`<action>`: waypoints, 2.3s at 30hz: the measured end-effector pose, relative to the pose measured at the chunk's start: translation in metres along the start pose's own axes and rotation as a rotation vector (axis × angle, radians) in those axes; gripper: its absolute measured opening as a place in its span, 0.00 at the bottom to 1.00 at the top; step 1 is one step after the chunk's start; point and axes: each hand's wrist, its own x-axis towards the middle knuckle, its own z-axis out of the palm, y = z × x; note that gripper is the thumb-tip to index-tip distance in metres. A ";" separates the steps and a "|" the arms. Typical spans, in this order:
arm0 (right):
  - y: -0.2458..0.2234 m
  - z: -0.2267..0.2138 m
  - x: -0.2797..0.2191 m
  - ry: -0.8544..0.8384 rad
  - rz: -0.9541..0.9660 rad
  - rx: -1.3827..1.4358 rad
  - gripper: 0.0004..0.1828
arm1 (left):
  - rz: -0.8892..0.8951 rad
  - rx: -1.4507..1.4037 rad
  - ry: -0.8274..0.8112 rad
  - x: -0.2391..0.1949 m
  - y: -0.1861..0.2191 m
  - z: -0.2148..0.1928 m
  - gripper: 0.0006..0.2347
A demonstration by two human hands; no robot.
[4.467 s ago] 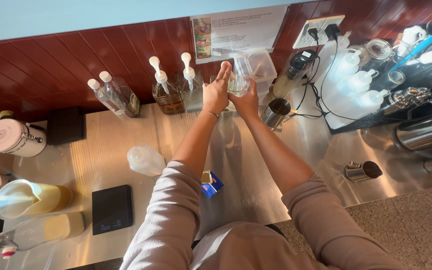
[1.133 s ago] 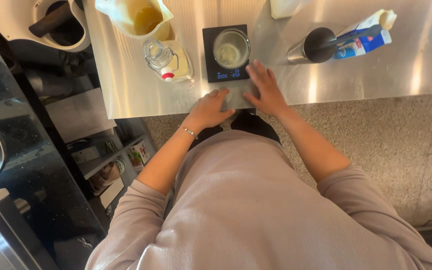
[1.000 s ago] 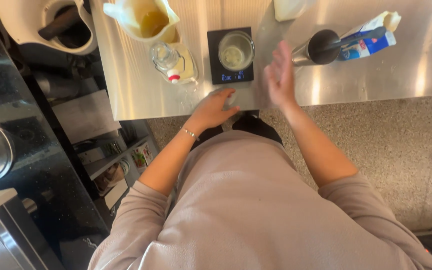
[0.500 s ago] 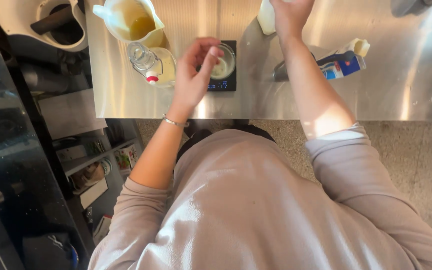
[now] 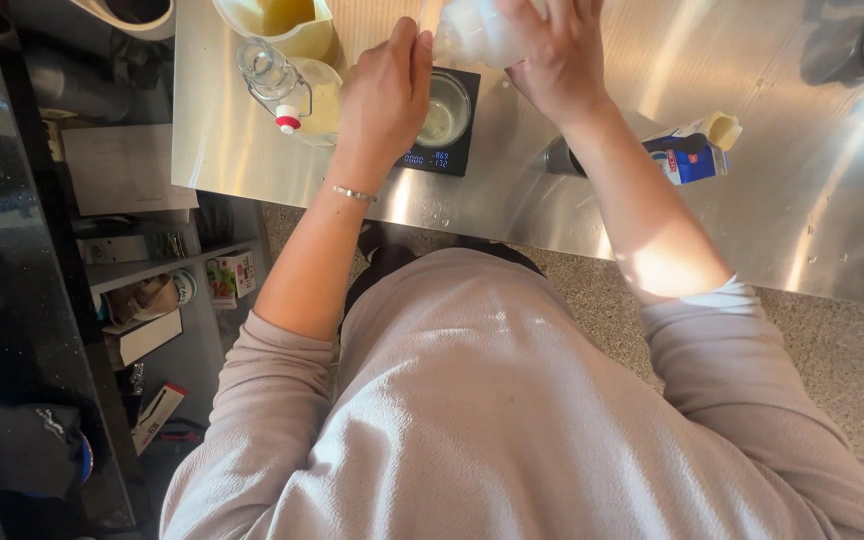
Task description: Measure and mix ingredients to prepare a beverage in a cafe setting.
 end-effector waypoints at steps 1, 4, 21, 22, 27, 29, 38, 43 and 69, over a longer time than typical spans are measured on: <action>0.001 0.000 -0.001 0.000 -0.002 0.001 0.37 | -0.001 0.001 0.002 -0.004 -0.008 0.007 0.11; 0.005 0.000 0.002 -0.022 -0.113 -0.066 0.42 | 0.059 -0.075 0.050 -0.008 -0.025 0.022 0.11; 0.011 -0.019 0.017 -0.066 -0.560 -0.319 0.22 | -0.285 -0.468 -0.059 -0.033 -0.060 0.029 0.14; 0.010 -0.020 0.016 -0.068 -0.558 -0.318 0.22 | -0.287 -0.469 -0.061 -0.039 -0.064 0.037 0.14; 0.003 -0.021 0.023 -0.080 -0.640 -0.440 0.21 | -0.632 -0.732 -0.164 -0.044 -0.059 0.038 0.15; 0.000 -0.022 0.026 -0.093 -0.639 -0.455 0.20 | -0.661 -0.755 -0.179 -0.045 -0.059 0.039 0.15; -0.005 -0.024 0.034 -0.129 -0.694 -0.524 0.19 | -0.709 -0.879 -0.224 -0.046 -0.063 0.037 0.16; -0.009 -0.024 0.038 -0.146 -0.698 -0.530 0.17 | -0.725 -0.902 -0.247 -0.048 -0.063 0.037 0.16; -0.010 -0.031 0.035 -0.158 -0.539 -0.286 0.16 | -0.630 -0.855 -0.206 -0.045 -0.061 0.042 0.17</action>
